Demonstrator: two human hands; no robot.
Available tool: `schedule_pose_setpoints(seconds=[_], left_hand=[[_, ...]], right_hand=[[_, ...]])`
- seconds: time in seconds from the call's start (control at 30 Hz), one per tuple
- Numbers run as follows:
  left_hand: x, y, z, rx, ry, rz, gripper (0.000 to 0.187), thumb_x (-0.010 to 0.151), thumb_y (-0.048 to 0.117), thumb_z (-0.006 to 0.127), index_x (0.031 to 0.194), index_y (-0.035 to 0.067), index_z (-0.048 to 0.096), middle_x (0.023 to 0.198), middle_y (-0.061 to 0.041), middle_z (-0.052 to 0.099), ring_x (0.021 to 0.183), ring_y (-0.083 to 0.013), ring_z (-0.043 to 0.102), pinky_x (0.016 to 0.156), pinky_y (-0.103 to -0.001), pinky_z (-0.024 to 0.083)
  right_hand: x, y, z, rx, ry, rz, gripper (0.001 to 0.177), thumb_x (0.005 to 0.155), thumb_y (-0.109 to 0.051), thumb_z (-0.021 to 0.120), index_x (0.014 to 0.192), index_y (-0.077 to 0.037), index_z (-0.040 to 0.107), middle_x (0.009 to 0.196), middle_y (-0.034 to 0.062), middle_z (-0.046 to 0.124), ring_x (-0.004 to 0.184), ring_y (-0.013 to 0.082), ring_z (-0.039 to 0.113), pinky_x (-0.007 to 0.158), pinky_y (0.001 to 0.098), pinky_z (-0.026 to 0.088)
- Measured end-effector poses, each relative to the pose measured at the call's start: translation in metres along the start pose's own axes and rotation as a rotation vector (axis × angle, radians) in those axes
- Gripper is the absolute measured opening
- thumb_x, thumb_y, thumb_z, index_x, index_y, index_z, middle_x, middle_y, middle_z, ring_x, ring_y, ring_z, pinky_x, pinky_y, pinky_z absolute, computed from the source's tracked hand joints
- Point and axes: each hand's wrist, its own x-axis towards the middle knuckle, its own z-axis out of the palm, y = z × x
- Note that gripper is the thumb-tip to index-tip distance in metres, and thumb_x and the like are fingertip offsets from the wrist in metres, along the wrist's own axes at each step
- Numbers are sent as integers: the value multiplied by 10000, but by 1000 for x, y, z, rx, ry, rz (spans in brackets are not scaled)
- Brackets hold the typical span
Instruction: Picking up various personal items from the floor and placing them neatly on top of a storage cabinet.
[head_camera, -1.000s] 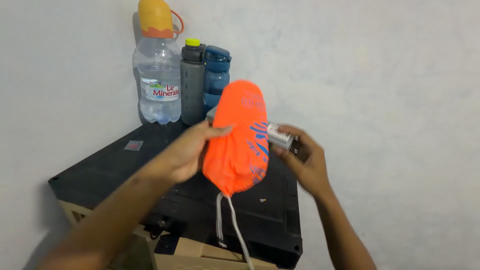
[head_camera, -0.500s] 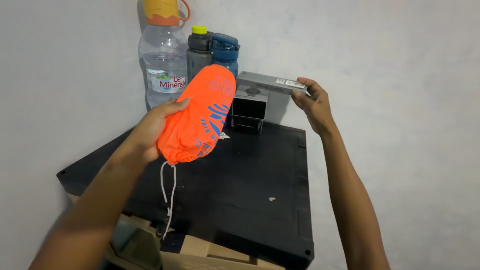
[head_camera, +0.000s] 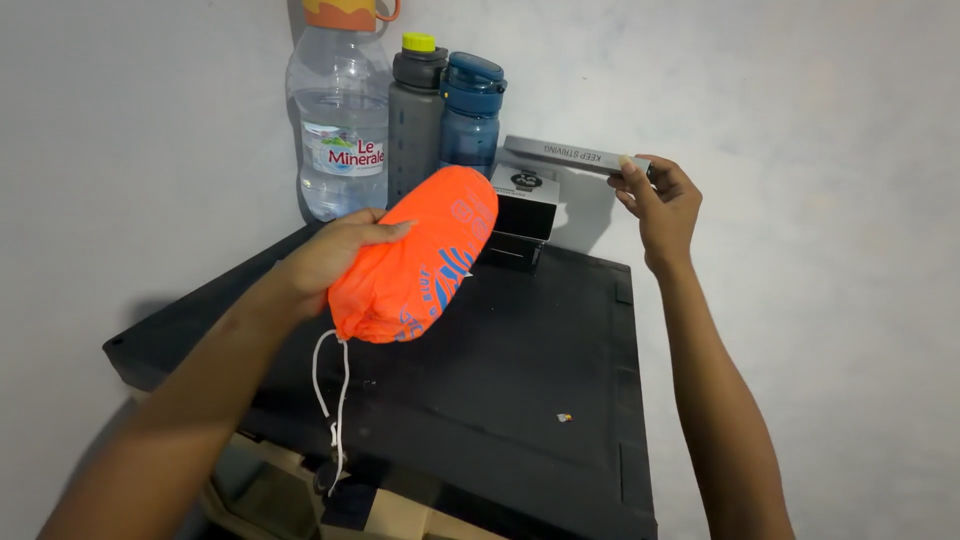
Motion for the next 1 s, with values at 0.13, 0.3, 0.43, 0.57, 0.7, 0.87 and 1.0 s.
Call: schedule_pose_setpoints(seconds=[0.13,0.3,0.43,0.57,0.7,0.87,1.0], left_hand=[[-3,1,7,46,-7,-38,428,899,284,686,1216,18,577,1093,-114,717,957,-190,720,846,-362,596],[3,-7,12,162,-3,-102,430,886,309,698,1209,41,609,1102,-96,716,966,-165,710,844,-331,582],[6,-15,14,243,19,-140,457,878,334,696,1230,54,615,1114,-92,716,987,-158,707,860,-324,570],[9,-21,17,325,8,-174,501,865,359,707,1254,59,610,1131,-92,718,1015,-159,702,885,-320,558],[11,-25,18,314,-20,-180,510,859,356,716,1252,47,614,1131,-106,724,1009,-174,708,882,-328,565],[7,-20,21,333,-11,-167,493,869,358,705,1251,58,616,1138,-101,730,1010,-168,715,887,-326,562],[3,-19,21,267,-6,-176,473,876,351,696,1234,53,618,1141,-107,732,1009,-178,726,894,-339,576]], right_hand=[[1,12,6,1,90,-23,233,959,-135,717,1141,-13,638,926,35,717,855,103,749,759,241,617],[5,30,1,-22,-95,-103,302,982,-109,739,1219,11,595,1046,62,642,941,117,649,827,279,619],[-2,31,2,-82,-111,45,307,950,-140,731,1202,-10,615,1063,69,666,977,114,685,801,267,639],[-23,17,12,-232,-8,-59,390,917,-201,823,1174,-4,606,989,100,677,883,124,664,716,255,573],[-48,-19,40,-703,48,-336,502,774,-258,978,1050,12,657,944,108,666,754,173,623,637,317,514],[-50,-32,70,-768,-140,-589,479,739,-181,961,1078,5,676,1083,164,602,865,263,638,656,362,523],[-43,-20,82,-684,-367,-608,414,814,-12,821,1204,-17,682,1190,129,637,976,274,692,803,361,580]])
